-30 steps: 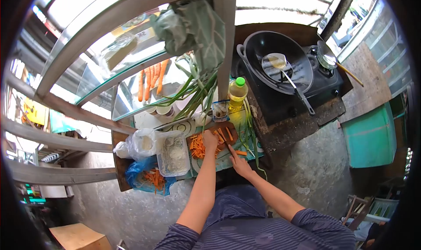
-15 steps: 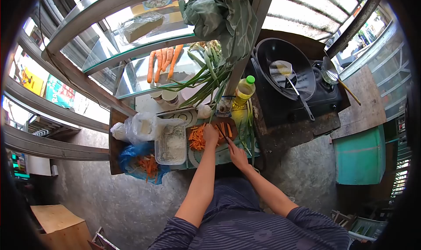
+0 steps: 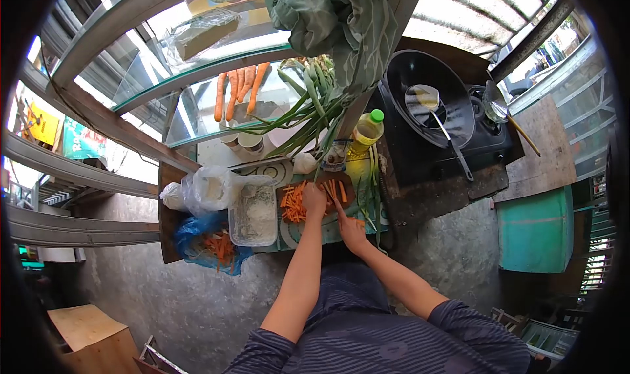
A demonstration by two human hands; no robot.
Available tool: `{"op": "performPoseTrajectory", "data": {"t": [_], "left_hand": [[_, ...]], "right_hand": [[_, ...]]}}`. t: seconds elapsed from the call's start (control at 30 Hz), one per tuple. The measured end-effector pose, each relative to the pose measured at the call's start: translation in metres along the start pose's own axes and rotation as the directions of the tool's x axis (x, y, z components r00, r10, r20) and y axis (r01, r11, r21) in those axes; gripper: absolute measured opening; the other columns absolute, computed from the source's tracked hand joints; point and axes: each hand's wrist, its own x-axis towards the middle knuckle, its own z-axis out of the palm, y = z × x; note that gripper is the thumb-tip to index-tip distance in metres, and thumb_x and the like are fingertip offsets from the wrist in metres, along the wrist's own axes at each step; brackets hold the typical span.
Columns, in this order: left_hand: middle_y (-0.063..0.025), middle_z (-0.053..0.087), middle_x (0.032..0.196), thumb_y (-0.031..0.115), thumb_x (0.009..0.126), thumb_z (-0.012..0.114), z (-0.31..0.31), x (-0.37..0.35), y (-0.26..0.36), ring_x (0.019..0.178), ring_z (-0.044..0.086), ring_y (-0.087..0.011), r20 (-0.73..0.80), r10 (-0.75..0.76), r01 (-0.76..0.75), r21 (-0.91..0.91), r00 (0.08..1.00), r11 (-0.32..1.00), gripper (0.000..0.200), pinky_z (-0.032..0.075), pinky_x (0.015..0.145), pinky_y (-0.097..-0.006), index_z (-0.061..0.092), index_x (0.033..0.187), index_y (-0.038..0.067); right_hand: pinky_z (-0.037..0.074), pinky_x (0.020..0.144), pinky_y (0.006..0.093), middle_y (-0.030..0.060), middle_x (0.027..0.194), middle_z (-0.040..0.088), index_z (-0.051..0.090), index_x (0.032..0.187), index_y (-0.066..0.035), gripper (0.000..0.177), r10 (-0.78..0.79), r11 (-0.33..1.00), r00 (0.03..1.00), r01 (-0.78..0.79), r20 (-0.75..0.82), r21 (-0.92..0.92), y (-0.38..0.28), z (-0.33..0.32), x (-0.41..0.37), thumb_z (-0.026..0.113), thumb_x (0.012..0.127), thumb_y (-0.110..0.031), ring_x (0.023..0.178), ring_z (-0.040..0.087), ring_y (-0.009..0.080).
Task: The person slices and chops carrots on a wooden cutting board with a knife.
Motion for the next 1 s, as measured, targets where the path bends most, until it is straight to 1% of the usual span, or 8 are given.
{"op": "performPoseTrajectory", "data": {"t": [0.1, 0.3, 0.4, 0.5, 0.67, 0.77, 0.87, 1.0], "left_hand": [[-0.0131, 0.065, 0.066, 0.010, 0.092, 0.058, -0.001, -0.001, 0.004, 0.050, 0.065, -0.0209, -0.018, -0.003, 0.003, -0.006, 1.000, 1.000, 0.020, 0.055, 0.047, -0.0330, 0.064, 0.080, -0.005], [-0.0123, 0.065, 0.062, 0.008, 0.092, 0.059, 0.005, 0.005, -0.004, 0.050, 0.065, -0.0210, -0.010, 0.003, -0.003, 0.053, 1.000, 0.999, 0.024, 0.055, 0.046, -0.0329, 0.064, 0.072, -0.005], [-0.0123, 0.064, 0.062, 0.007, 0.091, 0.059, -0.001, -0.002, 0.002, 0.051, 0.066, -0.0211, 0.000, 0.010, -0.010, 0.066, 1.000, 0.998, 0.023, 0.055, 0.047, -0.0327, 0.064, 0.073, -0.005], [-0.0125, 0.064, 0.060, 0.008, 0.091, 0.059, -0.001, -0.002, 0.000, 0.051, 0.066, -0.0196, 0.003, 0.042, -0.042, 0.053, 0.999, 0.998, 0.024, 0.055, 0.047, -0.0321, 0.066, 0.073, -0.005], [-0.0162, 0.066, 0.061, 0.010, 0.091, 0.060, -0.004, 0.003, -0.013, 0.047, 0.065, -0.0184, 0.078, 0.167, -0.156, -0.121, 0.983, 0.980, 0.023, 0.053, 0.045, -0.0323, 0.069, 0.078, -0.007], [-0.0120, 0.065, 0.071, 0.005, 0.089, 0.059, -0.019, -0.009, 0.003, 0.063, 0.069, -0.0237, 0.192, 0.139, -0.163, 0.112, 0.971, 0.980, 0.012, 0.055, 0.053, -0.0346, 0.064, 0.090, -0.006], [-0.0121, 0.063, 0.086, 0.002, 0.086, 0.059, -0.021, -0.014, 0.014, 0.086, 0.067, -0.0270, 0.006, 0.447, -0.383, 0.527, 0.895, 0.759, 0.013, 0.055, 0.066, -0.0392, 0.065, 0.097, 0.001], [-0.0086, 0.060, 0.113, 0.005, 0.076, 0.068, -0.024, 0.007, 0.024, 0.100, 0.061, -0.0265, 0.157, 0.708, -0.614, 0.647, 0.688, 0.452, 0.031, 0.055, 0.076, -0.0384, 0.066, 0.105, 0.013]], "right_hand": [[0.041, 0.042, 0.0486, 0.0158, 0.054, 0.054, 0.007, 0.153, -0.029, 0.065, 0.001, 1.000, 1.000, -0.001, 0.021, 0.006, 0.003, 0.005, 0.005, 0.043, 0.100, -0.022, 0.043, 0.052, 0.0347], [0.039, 0.047, 0.0498, 0.0212, 0.060, 0.055, 0.005, 0.153, -0.029, 0.060, -0.090, 0.955, 0.995, 0.075, 0.037, 0.288, 0.016, 0.005, 0.007, 0.036, 0.102, -0.029, 0.046, 0.050, 0.0378], [0.037, 0.048, 0.0482, 0.0206, 0.060, 0.053, 0.005, 0.153, -0.030, 0.056, 0.094, 0.972, 0.968, -0.140, 0.230, 0.189, 0.001, -0.008, -0.020, 0.031, 0.103, -0.031, 0.045, 0.048, 0.0363], [0.040, 0.050, 0.0467, 0.0177, 0.056, 0.050, 0.007, 0.153, -0.033, 0.054, 0.117, 0.896, 0.958, -0.215, 0.261, 0.388, -0.007, -0.016, -0.026, 0.030, 0.104, -0.033, 0.046, 0.047, 0.0340], [0.041, 0.052, 0.0455, 0.0196, 0.063, 0.055, 0.014, 0.152, -0.032, 0.051, 0.176, 0.902, 0.976, -0.213, 0.130, 0.377, -0.006, -0.026, -0.024, 0.030, 0.103, -0.035, 0.051, 0.052, 0.0366], [0.043, 0.057, 0.0472, 0.0215, 0.069, 0.058, 0.016, 0.152, -0.032, 0.051, 0.172, 0.906, 0.985, -0.163, 0.014, 0.390, 0.005, -0.013, -0.021, 0.031, 0.103, -0.035, 0.059, 0.056, 0.0399], [0.045, 0.062, 0.0510, 0.0238, 0.075, 0.061, 0.017, 0.151, -0.034, 0.051, 0.203, 0.905, 0.979, -0.198, 0.027, 0.377, 0.002, -0.015, -0.021, 0.032, 0.102, -0.035, 0.068, 0.059, 0.0443], [0.045, 0.063, 0.0526, 0.0246, 0.077, 0.062, 0.018, 0.151, -0.033, 0.051, 0.290, 0.885, 0.956, -0.289, 0.052, 0.365, -0.013, -0.025, -0.018, 0.032, 0.102, -0.035, 0.069, 0.059, 0.0447]]}}
